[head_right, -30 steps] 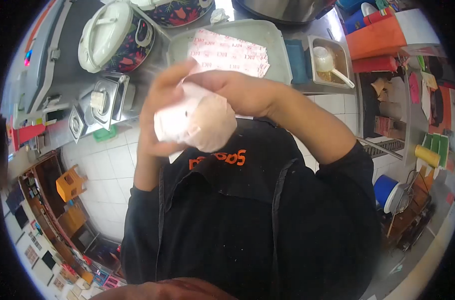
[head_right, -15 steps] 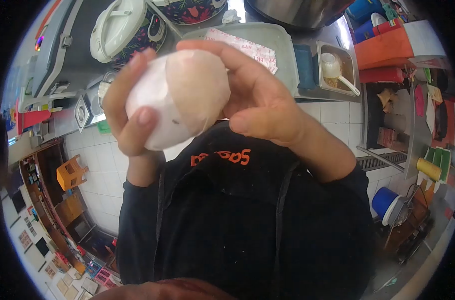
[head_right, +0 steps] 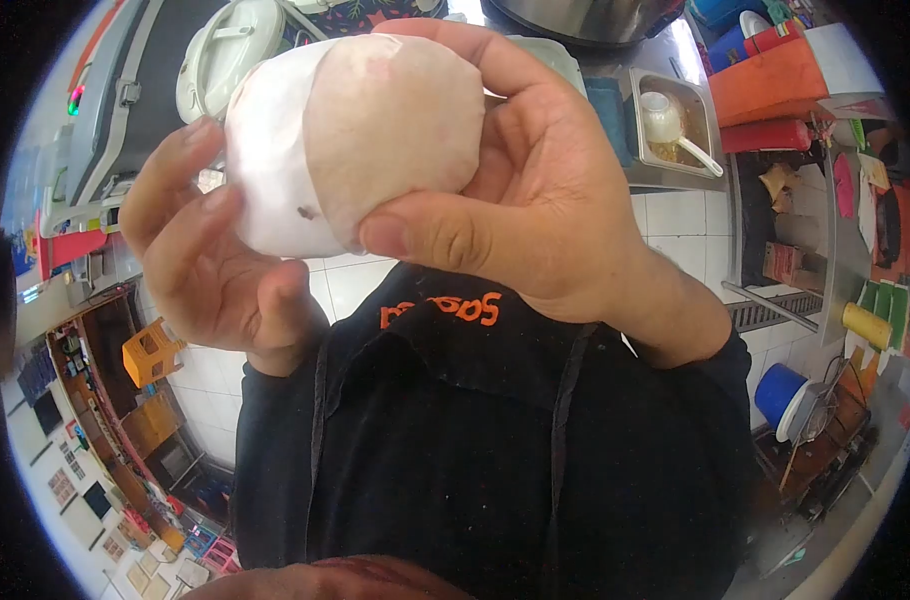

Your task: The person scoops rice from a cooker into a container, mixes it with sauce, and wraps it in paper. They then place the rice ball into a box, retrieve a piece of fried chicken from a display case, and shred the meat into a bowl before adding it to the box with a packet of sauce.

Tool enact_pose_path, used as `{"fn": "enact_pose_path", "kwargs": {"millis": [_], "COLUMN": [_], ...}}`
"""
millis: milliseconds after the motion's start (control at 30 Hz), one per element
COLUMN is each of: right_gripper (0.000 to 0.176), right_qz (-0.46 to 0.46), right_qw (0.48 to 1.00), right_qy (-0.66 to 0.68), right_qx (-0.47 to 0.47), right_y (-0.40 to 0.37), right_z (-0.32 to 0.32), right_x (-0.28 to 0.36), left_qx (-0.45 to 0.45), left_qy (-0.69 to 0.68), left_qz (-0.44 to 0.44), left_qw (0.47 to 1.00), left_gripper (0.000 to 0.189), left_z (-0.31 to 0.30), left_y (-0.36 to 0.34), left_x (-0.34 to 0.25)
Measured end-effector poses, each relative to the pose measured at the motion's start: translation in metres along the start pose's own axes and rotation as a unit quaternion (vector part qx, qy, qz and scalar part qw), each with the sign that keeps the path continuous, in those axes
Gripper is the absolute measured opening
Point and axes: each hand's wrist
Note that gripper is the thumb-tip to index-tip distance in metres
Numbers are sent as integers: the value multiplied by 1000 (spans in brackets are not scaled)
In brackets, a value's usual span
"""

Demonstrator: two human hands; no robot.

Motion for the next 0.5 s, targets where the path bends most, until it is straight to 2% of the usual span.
{"fn": "enact_pose_path", "kwargs": {"millis": [100,167,200,267,400,467,500], "right_gripper": [94,93,93,93,93,90,90], "right_qz": [-18,-93,-94,60,35,13,12], "right_qw": [999,992,992,987,986,964,964], "right_qy": [0,-40,-41,-106,-127,-260,-259], "right_qx": [41,79,77,-102,-106,-51,-49], "right_y": [-4,-3,-3,-3,-10,-16,-17], "right_z": [-22,-29,-19,9,-2,-21,-19], "right_x": [-15,-24,-16,8,5,4,5], "left_qx": [-22,-16,-11,-9,1,1,1], "left_qy": [-10,1,14,12,34,31,29], "left_qz": [-2,-12,-23,-10,32,23,14], "left_qw": [1000,1000,1000,1000,999,999,999], "left_gripper": [44,41,39,36,30,29,28], "left_z": [4,5,4,5,12,18,22], "left_y": [4,8,10,15,19,20,20], "left_x": [-3,-10,-12,-12,-16,-20,-24]}}
Point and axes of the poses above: each hand's wrist, its own y-axis towards the middle knuckle, its own z-axis out of the palm, x = y × z, and after that the axes turned 5 degrees about -z, right-handed
